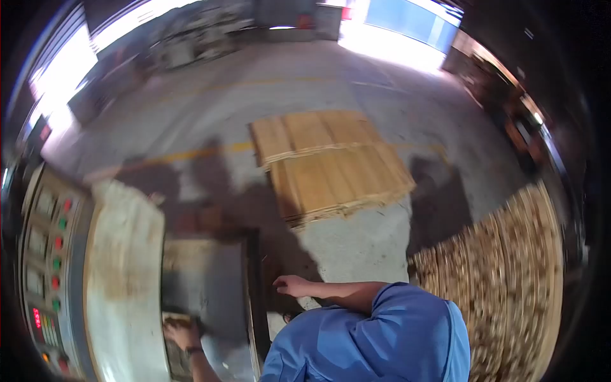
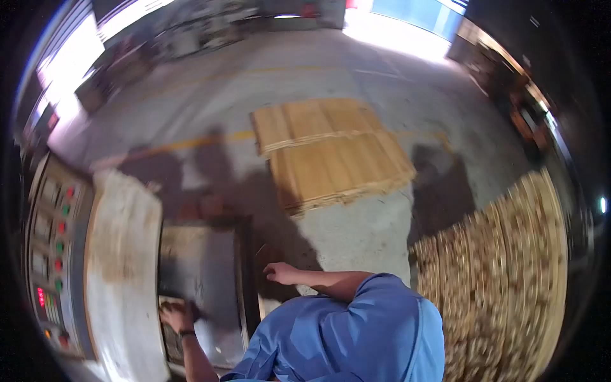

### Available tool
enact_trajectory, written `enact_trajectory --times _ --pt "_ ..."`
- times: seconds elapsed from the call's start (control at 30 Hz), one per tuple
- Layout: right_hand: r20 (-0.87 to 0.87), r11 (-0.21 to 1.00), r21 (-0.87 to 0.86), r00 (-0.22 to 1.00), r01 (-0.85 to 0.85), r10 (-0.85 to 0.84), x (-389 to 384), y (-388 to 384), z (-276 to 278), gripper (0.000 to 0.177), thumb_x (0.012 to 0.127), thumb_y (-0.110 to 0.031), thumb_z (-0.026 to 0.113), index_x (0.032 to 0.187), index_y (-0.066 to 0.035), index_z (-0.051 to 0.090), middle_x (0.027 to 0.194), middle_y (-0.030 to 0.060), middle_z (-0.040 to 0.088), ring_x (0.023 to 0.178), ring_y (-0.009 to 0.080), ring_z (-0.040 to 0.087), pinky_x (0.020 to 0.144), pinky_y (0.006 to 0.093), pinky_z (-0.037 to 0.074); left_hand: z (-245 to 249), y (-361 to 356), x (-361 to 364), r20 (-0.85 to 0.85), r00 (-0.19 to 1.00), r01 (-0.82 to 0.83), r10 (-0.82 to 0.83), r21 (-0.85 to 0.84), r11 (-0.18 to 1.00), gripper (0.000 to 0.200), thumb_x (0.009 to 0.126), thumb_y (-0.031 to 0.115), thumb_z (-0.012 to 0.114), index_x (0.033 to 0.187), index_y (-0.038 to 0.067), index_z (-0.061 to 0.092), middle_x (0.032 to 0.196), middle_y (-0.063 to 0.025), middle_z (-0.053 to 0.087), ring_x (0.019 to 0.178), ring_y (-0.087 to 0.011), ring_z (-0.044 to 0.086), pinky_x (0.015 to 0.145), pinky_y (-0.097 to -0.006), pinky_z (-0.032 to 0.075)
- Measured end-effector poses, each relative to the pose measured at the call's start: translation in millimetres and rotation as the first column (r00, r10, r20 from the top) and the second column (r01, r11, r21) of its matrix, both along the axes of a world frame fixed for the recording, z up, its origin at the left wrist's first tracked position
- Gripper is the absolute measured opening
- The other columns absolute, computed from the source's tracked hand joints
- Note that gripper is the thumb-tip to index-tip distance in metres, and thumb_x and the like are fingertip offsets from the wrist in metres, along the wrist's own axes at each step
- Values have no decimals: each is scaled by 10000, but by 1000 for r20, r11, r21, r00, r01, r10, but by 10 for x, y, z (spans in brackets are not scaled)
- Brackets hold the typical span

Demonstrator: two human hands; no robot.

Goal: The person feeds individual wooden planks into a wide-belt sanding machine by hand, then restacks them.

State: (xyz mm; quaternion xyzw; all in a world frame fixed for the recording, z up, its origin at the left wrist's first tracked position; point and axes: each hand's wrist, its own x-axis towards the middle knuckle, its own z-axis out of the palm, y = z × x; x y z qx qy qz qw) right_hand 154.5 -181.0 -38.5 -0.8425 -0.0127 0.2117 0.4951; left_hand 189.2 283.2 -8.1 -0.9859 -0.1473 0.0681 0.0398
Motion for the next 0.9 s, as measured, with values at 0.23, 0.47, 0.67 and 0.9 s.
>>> enact_trajectory --times 0.23,0.47,0.67,0.9 --pt "67 936 107 937 335 -343 -709 -692 111 364 947 -247 672 1234 -25 654 1029 149 733 963 273 707 856 402 541 178 -743 183 -3 943 329 -331 135 935 853 886 526 715 1474 -39 464 1563 -230 405 1504 -385 259 1286 -458 154" --pt "181 757 135 735 640 -653 -2110 -1790 -25 390 952 -270 667 1256 -28 641 1062 133 727 998 252 697 882 375 531 235 -3195 -54 357 629 778 -691 -286 560 621 853 328 779 1308 -54 601 1358 -260 585 1276 -422 516 1095 -500 404" --pt "191 486 39 471 873 -861 -4068 -2645 239 380 966 -214 647 1305 -42 625 1139 126 729 1043 257 694 933 376 540 178 -5169 -1290 443 268 828 -856 -561 -31 556 854 241 768 1297 -54 611 1225 -280 654 1186 -456 582 1042 -504 457" --pt "288 103 -33 108 994 -951 -6403 -2903 464 362 952 -236 668 1262 -50 651 1110 144 741 1015 291 712 907 399 558 337 -6593 -2876 313 -39 637 -949 -724 -265 468 854 188 780 1260 -13 661 1215 -208 698 1148 -383 648 1008 -458 504"
